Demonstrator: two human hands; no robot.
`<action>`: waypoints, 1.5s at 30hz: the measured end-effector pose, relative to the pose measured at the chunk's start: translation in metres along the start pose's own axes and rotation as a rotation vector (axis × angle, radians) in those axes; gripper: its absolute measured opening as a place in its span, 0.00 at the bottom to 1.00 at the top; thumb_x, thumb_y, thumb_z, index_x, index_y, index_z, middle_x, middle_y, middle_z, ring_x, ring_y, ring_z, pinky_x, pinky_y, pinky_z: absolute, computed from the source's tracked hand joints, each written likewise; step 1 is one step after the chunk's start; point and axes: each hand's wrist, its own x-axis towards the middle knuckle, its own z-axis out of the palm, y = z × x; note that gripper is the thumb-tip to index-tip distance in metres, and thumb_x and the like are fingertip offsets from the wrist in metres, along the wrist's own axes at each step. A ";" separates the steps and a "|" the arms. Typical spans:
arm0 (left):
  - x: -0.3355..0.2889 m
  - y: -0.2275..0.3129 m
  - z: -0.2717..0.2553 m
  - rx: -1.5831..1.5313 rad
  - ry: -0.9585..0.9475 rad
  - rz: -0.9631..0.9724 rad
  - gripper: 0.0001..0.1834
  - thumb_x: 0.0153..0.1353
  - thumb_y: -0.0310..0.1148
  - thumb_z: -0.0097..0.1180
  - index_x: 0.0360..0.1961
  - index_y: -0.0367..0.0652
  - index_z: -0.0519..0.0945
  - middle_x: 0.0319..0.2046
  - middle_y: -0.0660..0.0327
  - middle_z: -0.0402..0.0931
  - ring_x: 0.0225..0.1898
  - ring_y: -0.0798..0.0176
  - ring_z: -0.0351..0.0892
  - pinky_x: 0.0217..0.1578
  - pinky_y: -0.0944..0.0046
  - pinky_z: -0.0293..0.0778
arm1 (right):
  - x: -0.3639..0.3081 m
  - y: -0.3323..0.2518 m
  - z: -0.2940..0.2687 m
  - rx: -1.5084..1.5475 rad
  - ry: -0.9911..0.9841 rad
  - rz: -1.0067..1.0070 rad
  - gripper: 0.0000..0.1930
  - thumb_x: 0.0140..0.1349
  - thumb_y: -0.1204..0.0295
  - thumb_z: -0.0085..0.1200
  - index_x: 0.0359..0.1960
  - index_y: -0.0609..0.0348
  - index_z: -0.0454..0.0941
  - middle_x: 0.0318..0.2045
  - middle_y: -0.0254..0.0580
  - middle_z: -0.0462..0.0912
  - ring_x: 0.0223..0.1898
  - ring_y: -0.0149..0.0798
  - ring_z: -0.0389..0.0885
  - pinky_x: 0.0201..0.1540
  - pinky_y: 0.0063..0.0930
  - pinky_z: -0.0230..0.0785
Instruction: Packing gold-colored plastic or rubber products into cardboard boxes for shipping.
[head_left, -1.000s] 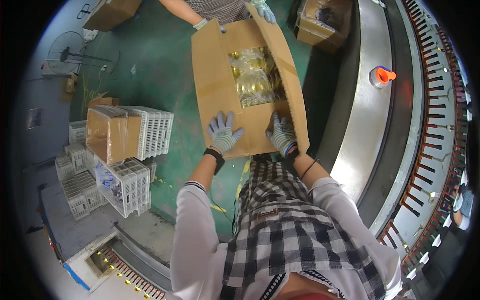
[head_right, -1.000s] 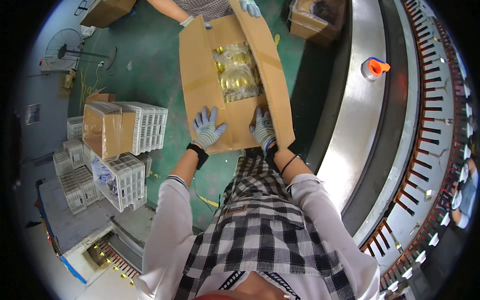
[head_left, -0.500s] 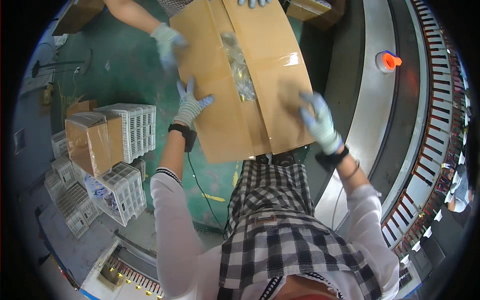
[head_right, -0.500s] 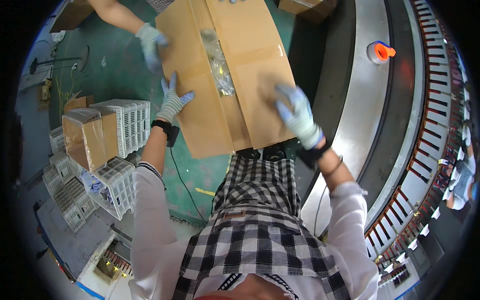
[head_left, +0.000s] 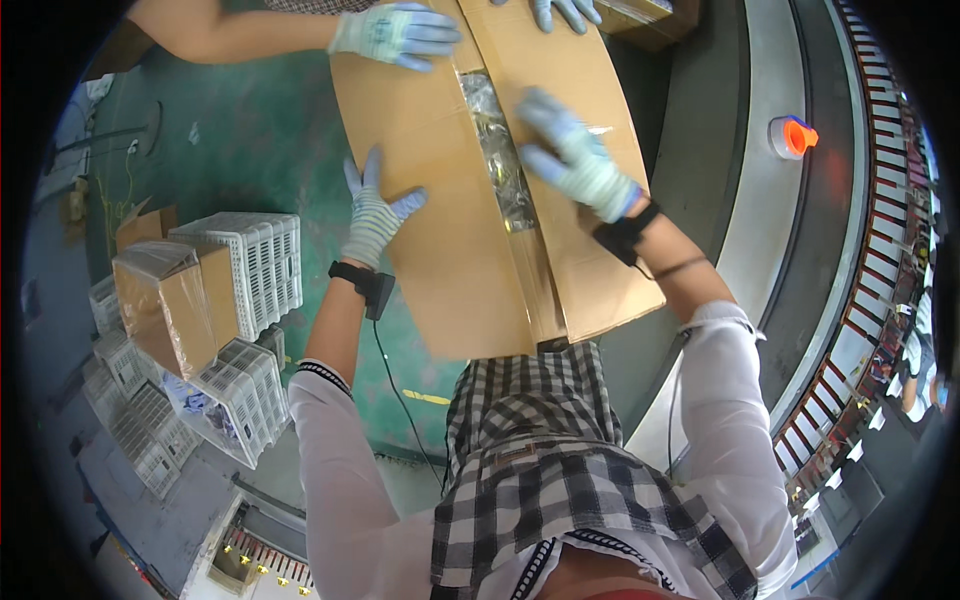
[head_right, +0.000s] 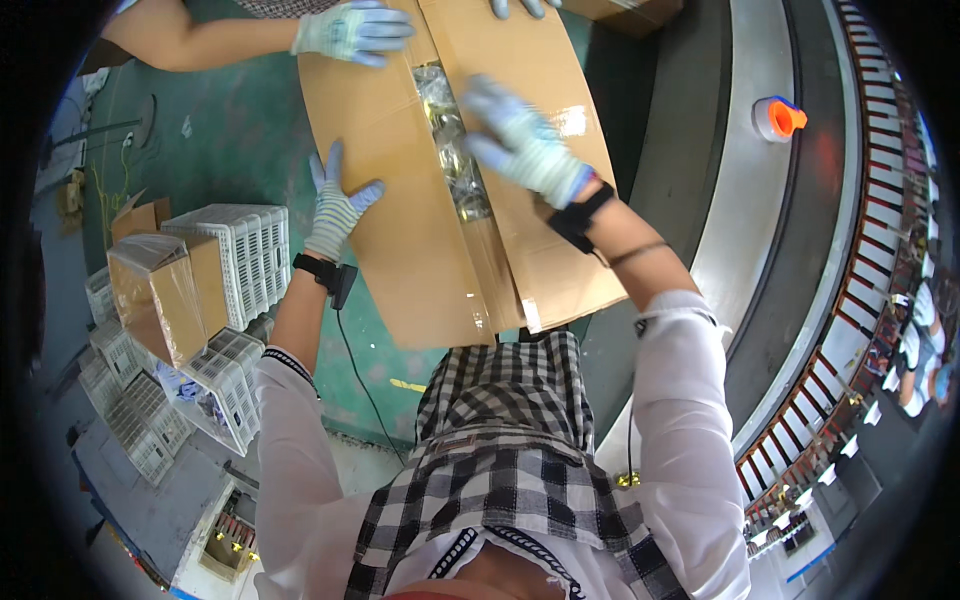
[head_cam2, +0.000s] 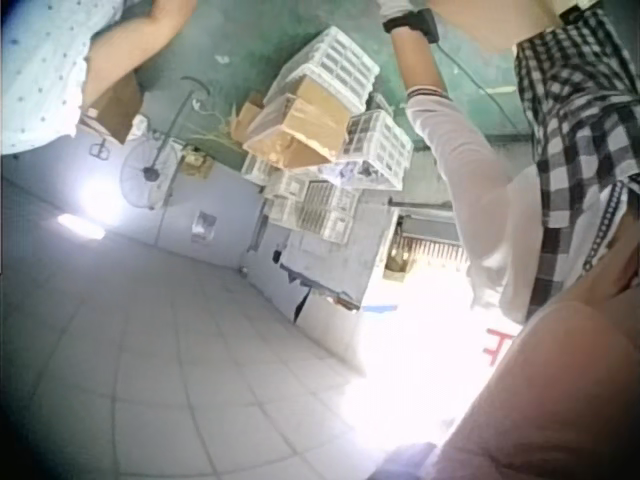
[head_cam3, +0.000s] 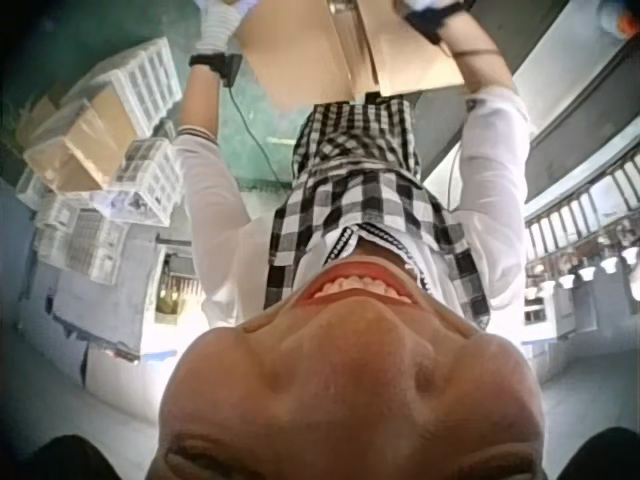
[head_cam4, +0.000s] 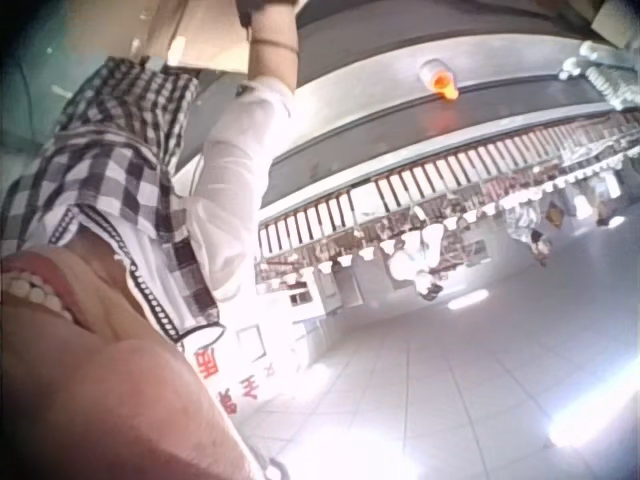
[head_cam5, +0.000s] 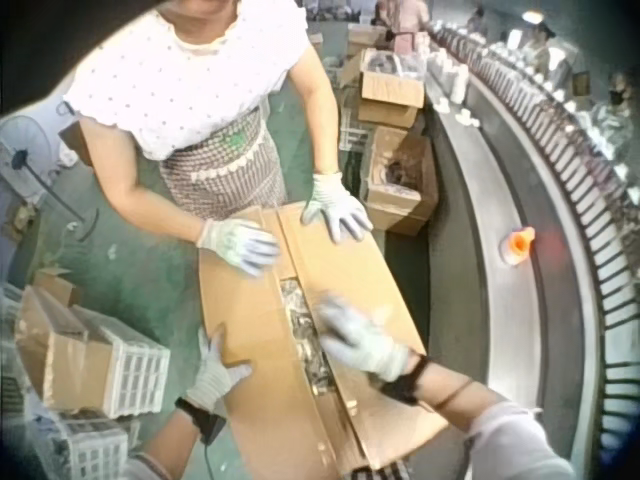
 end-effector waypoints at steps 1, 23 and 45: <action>0.006 0.007 -0.001 -0.075 -0.002 -0.012 0.67 0.39 0.50 0.85 0.77 0.48 0.56 0.78 0.37 0.30 0.75 0.37 0.53 0.70 0.47 0.65 | -0.015 0.016 -0.017 0.003 0.140 -0.012 0.29 0.61 0.68 0.65 0.64 0.61 0.74 0.66 0.59 0.72 0.65 0.62 0.72 0.70 0.48 0.63; 0.048 0.079 0.025 -0.507 0.077 0.039 0.49 0.59 0.32 0.72 0.74 0.39 0.53 0.64 0.55 0.66 0.65 0.59 0.67 0.67 0.57 0.67 | -0.046 0.107 -0.059 1.018 0.275 0.880 0.54 0.63 0.64 0.70 0.80 0.60 0.41 0.71 0.53 0.66 0.67 0.45 0.71 0.68 0.34 0.66; 0.053 0.040 0.008 0.491 0.157 0.349 0.50 0.51 0.57 0.74 0.73 0.55 0.68 0.76 0.34 0.45 0.72 0.24 0.51 0.67 0.33 0.63 | 0.047 -0.002 -0.011 -0.438 -0.527 -0.152 0.30 0.59 0.47 0.58 0.63 0.40 0.79 0.71 0.41 0.68 0.76 0.58 0.55 0.70 0.86 0.34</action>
